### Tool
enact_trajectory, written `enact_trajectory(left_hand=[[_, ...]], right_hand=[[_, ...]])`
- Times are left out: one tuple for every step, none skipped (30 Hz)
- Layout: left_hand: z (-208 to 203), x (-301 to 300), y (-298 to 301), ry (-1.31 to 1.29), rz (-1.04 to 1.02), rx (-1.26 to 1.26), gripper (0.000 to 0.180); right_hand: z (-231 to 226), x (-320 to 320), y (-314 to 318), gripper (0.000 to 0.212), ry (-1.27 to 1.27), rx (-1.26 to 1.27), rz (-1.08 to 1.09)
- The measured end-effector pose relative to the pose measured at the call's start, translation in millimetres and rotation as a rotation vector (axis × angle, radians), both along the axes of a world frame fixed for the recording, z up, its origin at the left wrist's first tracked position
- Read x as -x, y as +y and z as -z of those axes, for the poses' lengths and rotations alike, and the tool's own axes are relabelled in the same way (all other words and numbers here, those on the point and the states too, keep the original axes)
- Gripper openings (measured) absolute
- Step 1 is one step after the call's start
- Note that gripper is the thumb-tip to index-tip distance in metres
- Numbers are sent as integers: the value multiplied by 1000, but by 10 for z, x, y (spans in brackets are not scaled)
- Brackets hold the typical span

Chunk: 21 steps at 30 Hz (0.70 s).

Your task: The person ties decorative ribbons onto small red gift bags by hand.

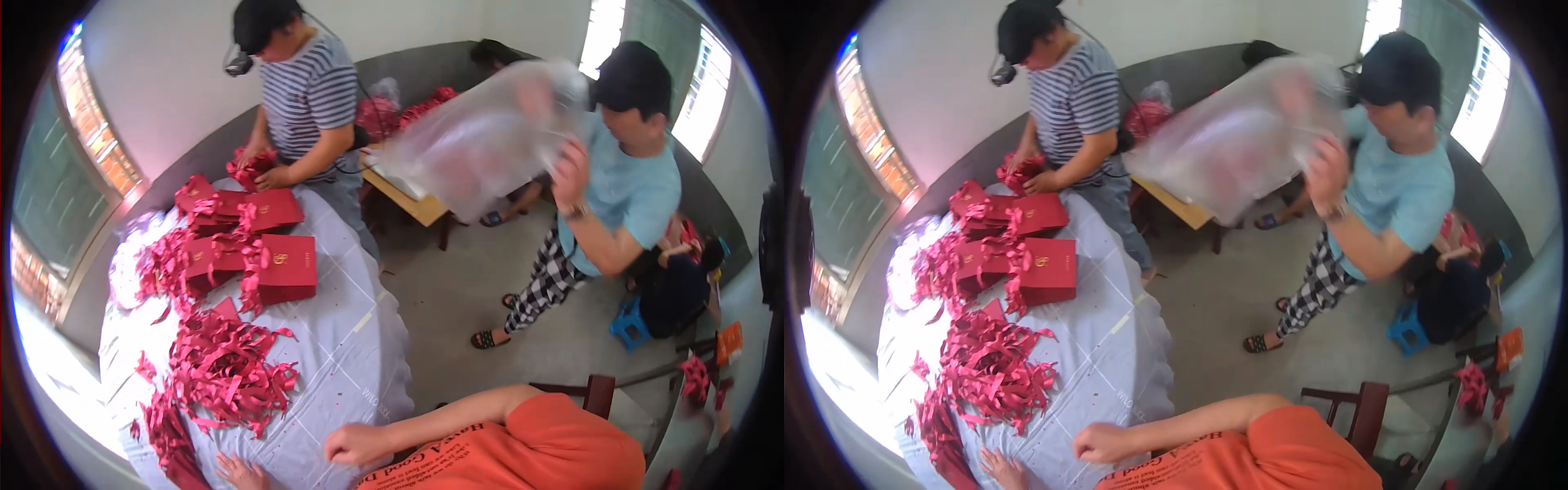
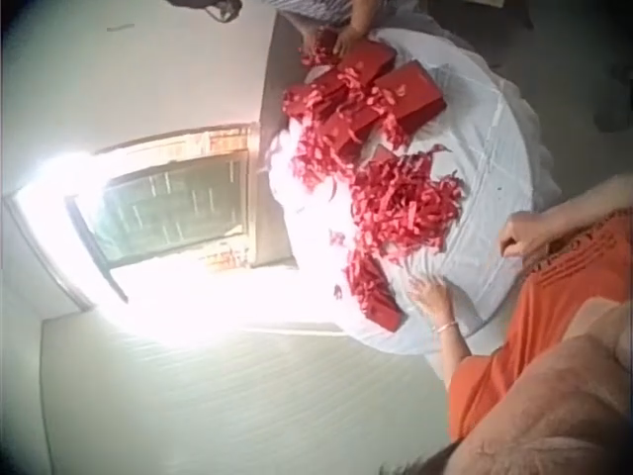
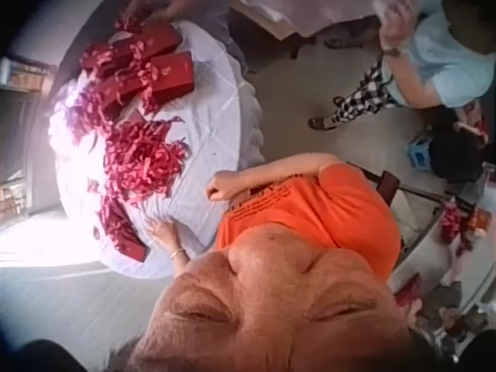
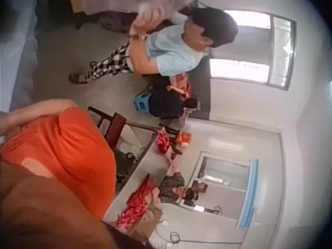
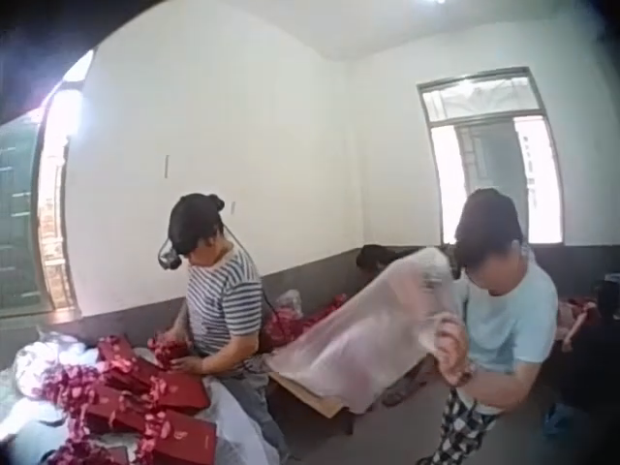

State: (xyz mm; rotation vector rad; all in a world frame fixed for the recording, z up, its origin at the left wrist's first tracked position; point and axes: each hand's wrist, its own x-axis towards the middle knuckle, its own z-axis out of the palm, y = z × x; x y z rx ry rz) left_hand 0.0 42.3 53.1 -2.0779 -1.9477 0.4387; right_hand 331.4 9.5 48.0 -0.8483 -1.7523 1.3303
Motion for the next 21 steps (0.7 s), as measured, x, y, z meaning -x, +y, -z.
enact_trajectory(left_hand=[[88, -64, -79, -52, -124, -48, 58], [732, 481, -230, -132, -235, -21, 69], [971, 436, -440, -156, -211, -191, 63], [1174, 436, -693, -163, -196, -360, 57], [1269, 237, -723, -380, -287, -219, 65], [1131, 57, -702, -595, -394, -97, 73], [1065, -115, -751, -611, -360, -169, 73], [1000, -264, -788, -619, -317, -240, 73], [928, -366, -792, -569, -357, -233, 74], [876, -398, -803, -523, -375, -219, 75], [848, -350, -854, -517, -421, -235, 75], [827, -290, -902, -526, -432, -233, 75], [821, -260, -842, -547, -424, -229, 75], [747, -315, -829, -574, -439, -208, 73], [727, -303, -802, -587, -440, -204, 73], [719, -347, -774, -594, -412, -227, 71], [691, -377, -722, -601, -362, -243, 70], [678, -399, -677, -611, -300, -219, 70], [716, -403, -695, -610, -345, -210, 71], [788, -353, -713, -612, -360, -190, 72], [751, -322, -394, -614, -244, -155, 72]], right_hand=[[10, -158, 22, 15, -56, -1, 53], [-2, -251, 36, 15, -84, 3, 85], [44, -374, 44, 16, -123, 22, 122], [156, -463, 74, 16, -156, 25, 144], [254, -619, 73, 17, -201, 30, 176], [213, -698, 65, 17, -218, 109, 199], [146, -748, 69, 17, -240, 188, 219], [95, -741, 63, 17, -246, 226, 219], [51, -759, 101, 17, -260, 260, 232], [74, -766, 126, 17, -275, 251, 169], [166, -721, 148, 13, -285, 141, 193], [252, -654, 177, 10, -288, 31, 225], [319, -614, 265, 10, -294, 19, 206], [386, -657, 293, 15, -359, -161, 264], [429, -673, 328, 21, -421, -343, 331], [409, -717, 384, 21, -437, -334, 342], [331, -735, 480, 30, -498, -465, 338], [267, -755, 578, 40, -565, -592, 361], [299, -763, 680, 48, -573, -601, 275], [418, -768, 759, 57, -590, -598, 217], [573, -659, 820, 61, -597, -617, 150]])
